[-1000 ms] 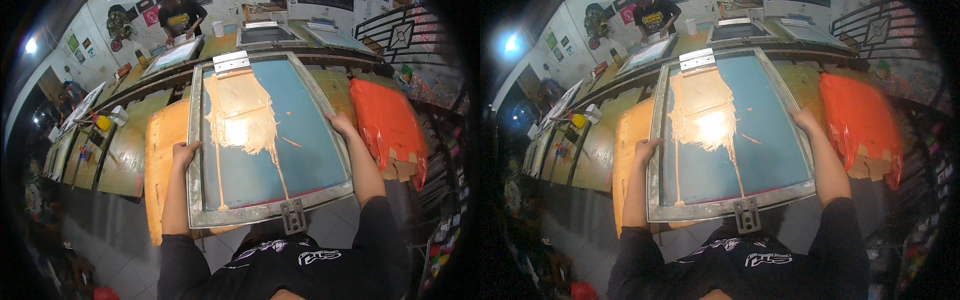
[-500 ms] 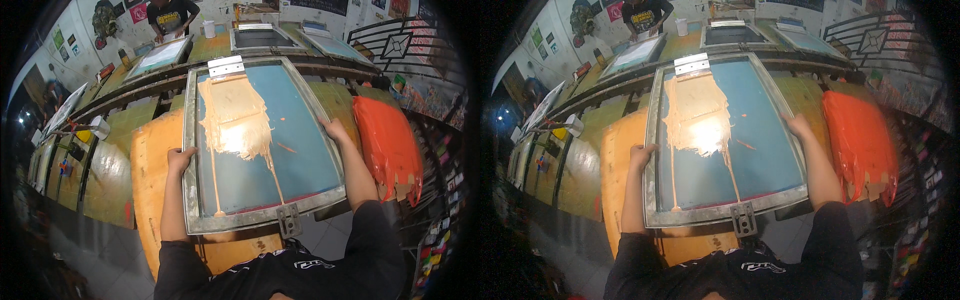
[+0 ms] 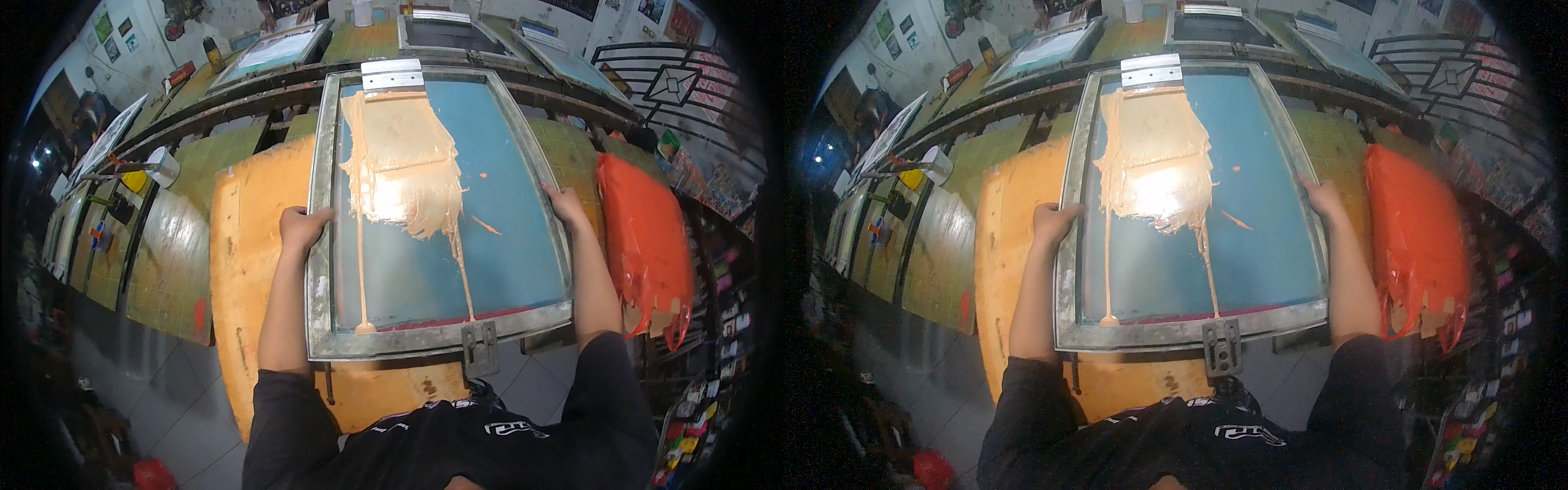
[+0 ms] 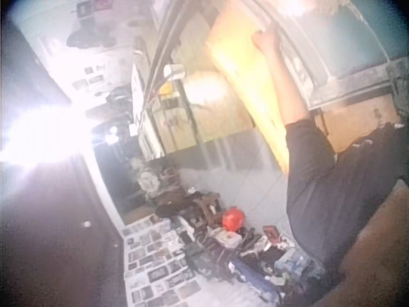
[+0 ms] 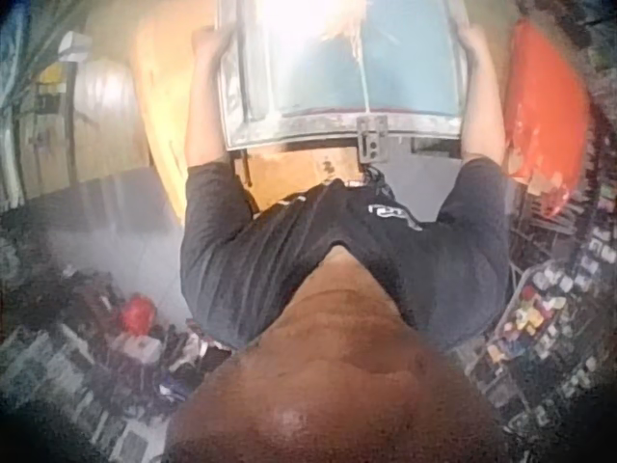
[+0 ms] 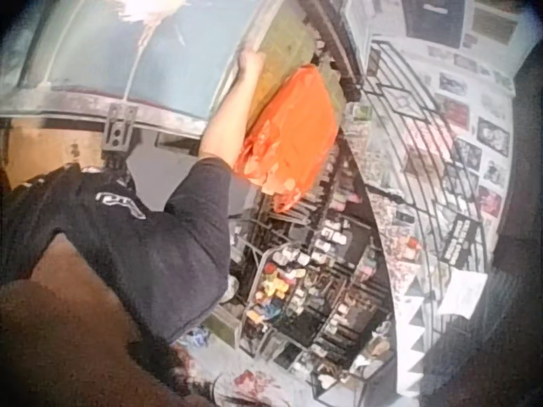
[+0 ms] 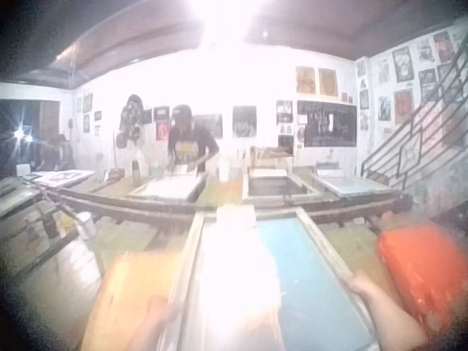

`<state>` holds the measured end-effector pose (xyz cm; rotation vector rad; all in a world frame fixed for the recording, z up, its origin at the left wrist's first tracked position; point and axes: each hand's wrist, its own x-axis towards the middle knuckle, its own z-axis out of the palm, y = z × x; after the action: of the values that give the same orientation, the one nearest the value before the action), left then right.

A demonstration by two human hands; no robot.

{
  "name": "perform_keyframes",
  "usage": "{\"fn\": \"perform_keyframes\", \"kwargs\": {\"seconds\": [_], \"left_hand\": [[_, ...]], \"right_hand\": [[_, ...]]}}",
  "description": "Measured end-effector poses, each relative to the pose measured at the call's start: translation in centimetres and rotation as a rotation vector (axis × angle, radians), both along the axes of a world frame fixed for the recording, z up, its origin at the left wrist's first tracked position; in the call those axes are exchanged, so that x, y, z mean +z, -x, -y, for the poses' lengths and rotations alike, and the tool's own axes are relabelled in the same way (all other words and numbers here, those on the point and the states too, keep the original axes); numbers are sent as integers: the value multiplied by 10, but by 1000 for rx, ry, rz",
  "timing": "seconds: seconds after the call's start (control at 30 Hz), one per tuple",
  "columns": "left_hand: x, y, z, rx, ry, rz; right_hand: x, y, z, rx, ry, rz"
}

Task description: The person moves a screen printing frame and then assembles flat cardboard pieces into small boxes. They fold the flaps and tuck them to form the box shape, handling each unit individually.

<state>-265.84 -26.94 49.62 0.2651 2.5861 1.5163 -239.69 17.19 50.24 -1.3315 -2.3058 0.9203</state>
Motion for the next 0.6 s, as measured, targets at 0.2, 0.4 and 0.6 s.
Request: {"fn": "perform_keyframes", "kwargs": {"seconds": [0.2,0.4,0.6], "left_hand": [[-5,6,-2,-10,44,8],[-3,2,0,2,160,-44],[-11,2,1,-11,175,-57]], "right_hand": [[-13,1,-12,-36,-102,32],[4,-1,8,34,17,-9],[0,-6,14,-29,-57,-19]]}}
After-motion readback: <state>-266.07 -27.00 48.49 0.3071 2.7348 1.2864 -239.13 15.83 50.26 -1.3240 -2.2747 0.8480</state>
